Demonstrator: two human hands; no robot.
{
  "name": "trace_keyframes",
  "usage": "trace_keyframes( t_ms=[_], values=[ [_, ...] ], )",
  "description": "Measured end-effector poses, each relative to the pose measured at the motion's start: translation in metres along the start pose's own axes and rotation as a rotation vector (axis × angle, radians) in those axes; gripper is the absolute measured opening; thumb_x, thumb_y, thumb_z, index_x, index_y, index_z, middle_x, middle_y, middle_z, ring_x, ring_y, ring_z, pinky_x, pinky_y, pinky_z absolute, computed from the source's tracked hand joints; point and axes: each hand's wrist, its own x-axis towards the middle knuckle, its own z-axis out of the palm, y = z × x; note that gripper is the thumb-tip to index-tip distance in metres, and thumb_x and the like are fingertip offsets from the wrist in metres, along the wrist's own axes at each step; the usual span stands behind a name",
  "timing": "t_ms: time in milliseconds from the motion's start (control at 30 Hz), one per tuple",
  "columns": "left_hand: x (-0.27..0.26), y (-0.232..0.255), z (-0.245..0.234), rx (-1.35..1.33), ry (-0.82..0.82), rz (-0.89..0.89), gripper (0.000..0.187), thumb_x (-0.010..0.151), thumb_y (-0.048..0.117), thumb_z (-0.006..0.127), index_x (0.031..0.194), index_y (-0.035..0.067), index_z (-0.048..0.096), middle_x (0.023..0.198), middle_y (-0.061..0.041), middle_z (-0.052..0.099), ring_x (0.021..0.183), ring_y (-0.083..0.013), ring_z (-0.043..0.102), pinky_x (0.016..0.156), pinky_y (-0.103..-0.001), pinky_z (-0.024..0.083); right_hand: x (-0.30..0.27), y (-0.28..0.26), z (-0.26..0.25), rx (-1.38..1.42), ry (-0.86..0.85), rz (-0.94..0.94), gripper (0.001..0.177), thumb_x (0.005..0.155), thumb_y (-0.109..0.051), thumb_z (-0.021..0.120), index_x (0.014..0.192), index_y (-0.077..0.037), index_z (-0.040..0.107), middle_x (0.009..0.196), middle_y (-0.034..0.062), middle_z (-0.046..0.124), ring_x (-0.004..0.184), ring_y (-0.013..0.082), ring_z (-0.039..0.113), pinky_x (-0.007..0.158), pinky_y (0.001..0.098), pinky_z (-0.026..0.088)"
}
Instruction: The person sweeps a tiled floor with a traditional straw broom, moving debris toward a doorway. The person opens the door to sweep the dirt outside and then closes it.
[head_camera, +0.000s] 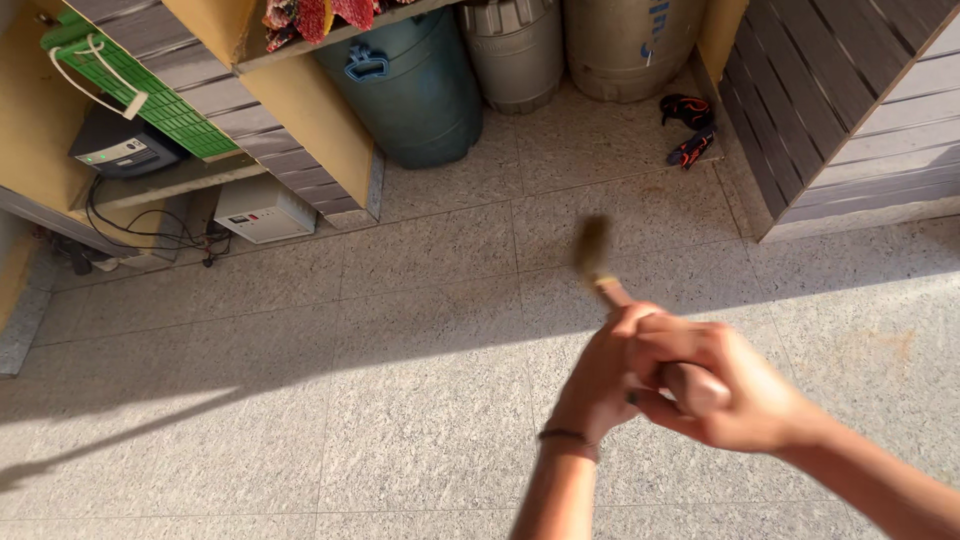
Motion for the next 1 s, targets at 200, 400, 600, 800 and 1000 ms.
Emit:
trace_keyframes(
  t_ms=[200,400,600,800,1000],
  values=[
    [-0.045,-0.024,0.028,-0.038,0.188,-0.274,0.053,0.098,0.031,0.066,0.141,0.007,0.045,0.143,-0.014,0.053,0.136,-0.0306,0.052,0.113,-0.046,0.045,0.017,0.05,0.058,0.066,-0.017,-0.152,0.011,0.067,-0.006,0.066,0.077,-0.008,0.069,0.082,0.0082,0.074,0.076,0.0237,0.073,0.078,0.0371,0.06],
    [0.003,-0.046,0.084,-0.358,0.152,-0.4,0.051,0.098,0.04,0.057,0.138,0.009,0.051,0.134,-0.013,0.062,0.129,-0.027,0.061,0.105,-0.04,0.052,0.01,0.079,0.037,-0.066,0.207,-0.071,0.01,0.072,-0.009,0.068,0.08,-0.009,0.074,0.086,0.0068,0.077,0.079,0.0237,0.075,0.082,0.0361,0.059],
    [0.038,-0.04,0.197,-0.343,-0.014,-0.358,0.043,0.091,0.035,0.066,0.124,0.007,0.061,0.114,-0.013,0.073,0.11,-0.0262,0.07,0.09,-0.04,0.056,-0.049,0.092,-0.021,-0.221,0.434,0.357,0.01,0.071,-0.013,0.073,0.07,-0.004,0.068,0.072,0.0091,0.073,0.066,0.0263,0.072,0.067,0.0374,0.057],
    [0.023,-0.011,0.265,-0.368,-0.057,-0.228,0.045,0.095,0.029,0.068,0.133,0.007,0.056,0.119,-0.016,0.068,0.12,-0.0275,0.064,0.097,-0.044,0.05,-0.099,0.074,-0.049,-0.372,0.492,0.508,0.016,0.068,-0.016,0.075,0.066,-0.004,0.064,0.067,0.0109,0.069,0.06,0.0276,0.067,0.063,0.041,0.054],
    [-0.007,-0.026,0.225,-0.469,-0.113,-0.177,0.047,0.095,0.031,0.065,0.135,0.008,0.055,0.122,-0.014,0.066,0.121,-0.0256,0.062,0.099,-0.043,0.049,-0.066,0.014,-0.016,-0.424,0.604,0.204,0.017,0.072,-0.019,0.073,0.067,-0.008,0.061,0.071,0.0064,0.068,0.065,0.023,0.069,0.067,0.0389,0.057]
  ],
)
